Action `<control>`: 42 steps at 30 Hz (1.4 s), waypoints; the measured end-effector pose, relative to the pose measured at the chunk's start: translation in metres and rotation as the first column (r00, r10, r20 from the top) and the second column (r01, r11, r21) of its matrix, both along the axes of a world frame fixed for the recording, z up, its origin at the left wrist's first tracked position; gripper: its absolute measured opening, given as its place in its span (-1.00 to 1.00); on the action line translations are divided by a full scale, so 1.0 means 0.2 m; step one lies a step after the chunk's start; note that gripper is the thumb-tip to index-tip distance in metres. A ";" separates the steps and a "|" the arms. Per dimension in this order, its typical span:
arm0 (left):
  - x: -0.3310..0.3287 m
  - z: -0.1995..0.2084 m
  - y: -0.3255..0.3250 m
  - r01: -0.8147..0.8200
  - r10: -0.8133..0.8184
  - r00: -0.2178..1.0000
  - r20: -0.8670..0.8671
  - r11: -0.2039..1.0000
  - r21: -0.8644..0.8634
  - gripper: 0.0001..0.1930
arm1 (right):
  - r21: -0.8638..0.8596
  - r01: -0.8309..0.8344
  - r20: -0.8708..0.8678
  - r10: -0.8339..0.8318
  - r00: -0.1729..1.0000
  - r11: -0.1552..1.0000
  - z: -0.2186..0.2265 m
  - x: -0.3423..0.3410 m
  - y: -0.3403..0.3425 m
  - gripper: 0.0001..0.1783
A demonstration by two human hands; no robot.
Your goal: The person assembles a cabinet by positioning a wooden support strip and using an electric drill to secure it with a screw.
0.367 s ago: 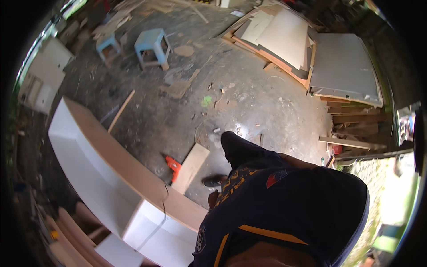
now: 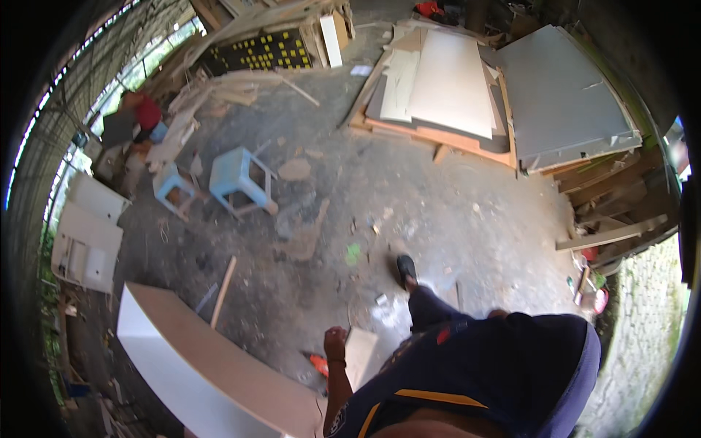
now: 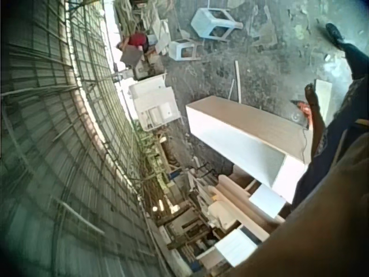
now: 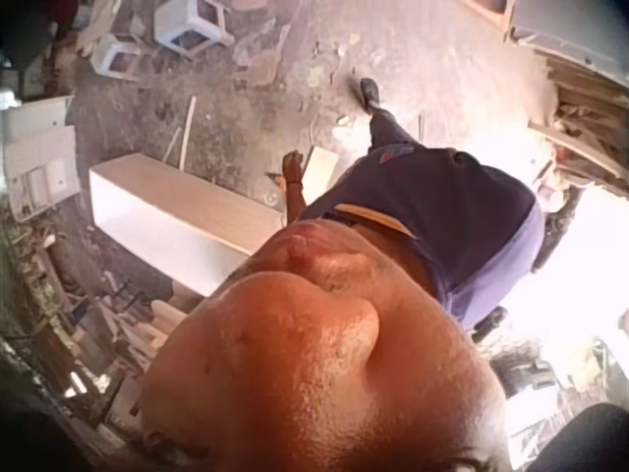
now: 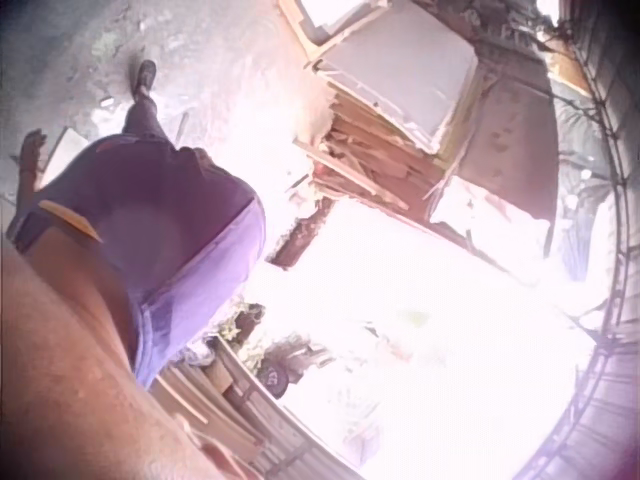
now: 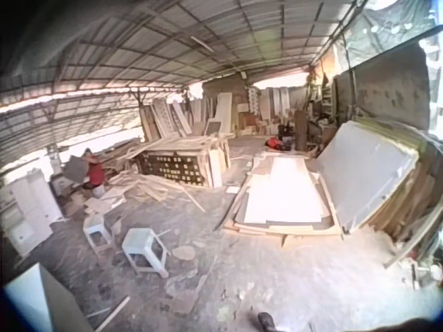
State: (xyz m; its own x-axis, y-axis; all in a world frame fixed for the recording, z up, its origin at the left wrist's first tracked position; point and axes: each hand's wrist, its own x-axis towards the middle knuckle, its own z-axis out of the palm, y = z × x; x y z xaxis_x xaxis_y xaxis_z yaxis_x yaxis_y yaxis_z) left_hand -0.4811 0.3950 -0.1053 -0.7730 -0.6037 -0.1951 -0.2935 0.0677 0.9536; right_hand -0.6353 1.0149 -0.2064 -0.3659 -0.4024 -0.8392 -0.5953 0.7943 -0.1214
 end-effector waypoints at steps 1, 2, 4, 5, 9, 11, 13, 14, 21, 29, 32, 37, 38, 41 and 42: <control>-0.12 0.05 -0.06 0.174 -0.168 0.985 0.045 0.945 -0.278 -0.91 | -0.001 0.212 0.079 -0.211 0.974 0.977 -0.05 -0.03 -0.12 -0.77; -0.31 0.08 -0.05 0.284 -0.292 0.954 0.066 0.813 -0.509 -0.92 | 0.012 0.454 0.116 -0.453 0.884 0.891 -0.05 -0.15 -0.16 -0.77; -0.53 0.08 0.02 0.408 -0.346 0.895 0.282 0.889 -0.207 -0.88 | 0.025 0.848 0.207 -0.833 0.513 0.529 -0.03 -0.32 -0.35 -0.75; -0.62 0.02 0.13 -0.123 -0.041 0.903 0.428 0.929 0.348 -0.85 | 0.011 0.964 0.243 -0.936 0.254 0.265 0.06 -0.44 -0.35 -0.73; -0.54 -0.35 -0.10 -0.069 -0.233 0.883 0.408 0.794 0.604 -0.68 | -0.079 0.965 0.597 -0.787 -0.156 -0.252 0.44 -1.21 -0.92 -0.61; -0.36 -0.48 -0.32 0.486 -0.283 0.699 0.657 0.862 -0.145 -0.65 | -0.164 0.983 0.691 -0.721 0.055 -0.082 0.77 -1.58 -1.40 -0.56; -0.48 -0.48 -0.40 0.424 -0.218 0.625 0.750 0.901 -0.091 -0.67 | -0.198 0.976 0.690 -0.719 0.077 -0.087 0.90 -1.93 -1.58 -0.60; -0.68 -0.44 -0.34 -0.128 -0.133 0.717 0.684 0.940 0.316 -0.70 | -0.271 0.959 0.623 -0.774 0.113 -0.078 0.92 -2.15 -1.60 -0.60; -1.01 -0.46 -0.45 0.256 -0.270 0.501 0.822 0.954 0.157 -0.61 | -0.629 0.759 0.652 -0.419 0.632 0.166 1.29 -3.03 -2.78 -0.53; -2.57 -0.34 -1.36 0.454 -0.332 0.623 0.709 0.891 0.019 -0.67 | -0.416 0.372 0.113 -0.359 0.927 0.830 0.43 -3.73 -2.43 -0.63; -3.23 -0.09 -1.80 -0.163 0.096 0.932 0.349 0.972 0.167 -0.64 | -0.309 -0.132 -0.363 0.011 0.932 0.942 0.33 -3.74 -2.11 -0.75; -4.30 0.44 -2.23 0.048 -0.046 0.995 0.084 0.999 -0.020 -0.69 | -0.064 0.902 0.091 -0.898 0.432 0.427 0.36 -3.95 -2.33 -0.74; -4.54 0.50 -2.28 0.010 -0.015 0.998 0.054 0.995 0.095 -0.66 | -0.058 0.931 0.129 -0.922 0.366 0.361 0.35 -4.05 -2.44 -0.73; -4.88 0.43 -2.51 0.088 -0.087 0.985 0.151 0.996 -0.001 -0.60 | -0.083 0.972 0.274 -0.932 0.236 0.222 0.34 -4.44 -2.86 -0.72; -4.96 0.37 -2.56 0.152 -0.130 0.969 0.211 0.984 -0.093 -0.59 | -0.117 0.979 0.336 -0.921 0.197 0.166 0.34 -4.59 -3.00 -0.71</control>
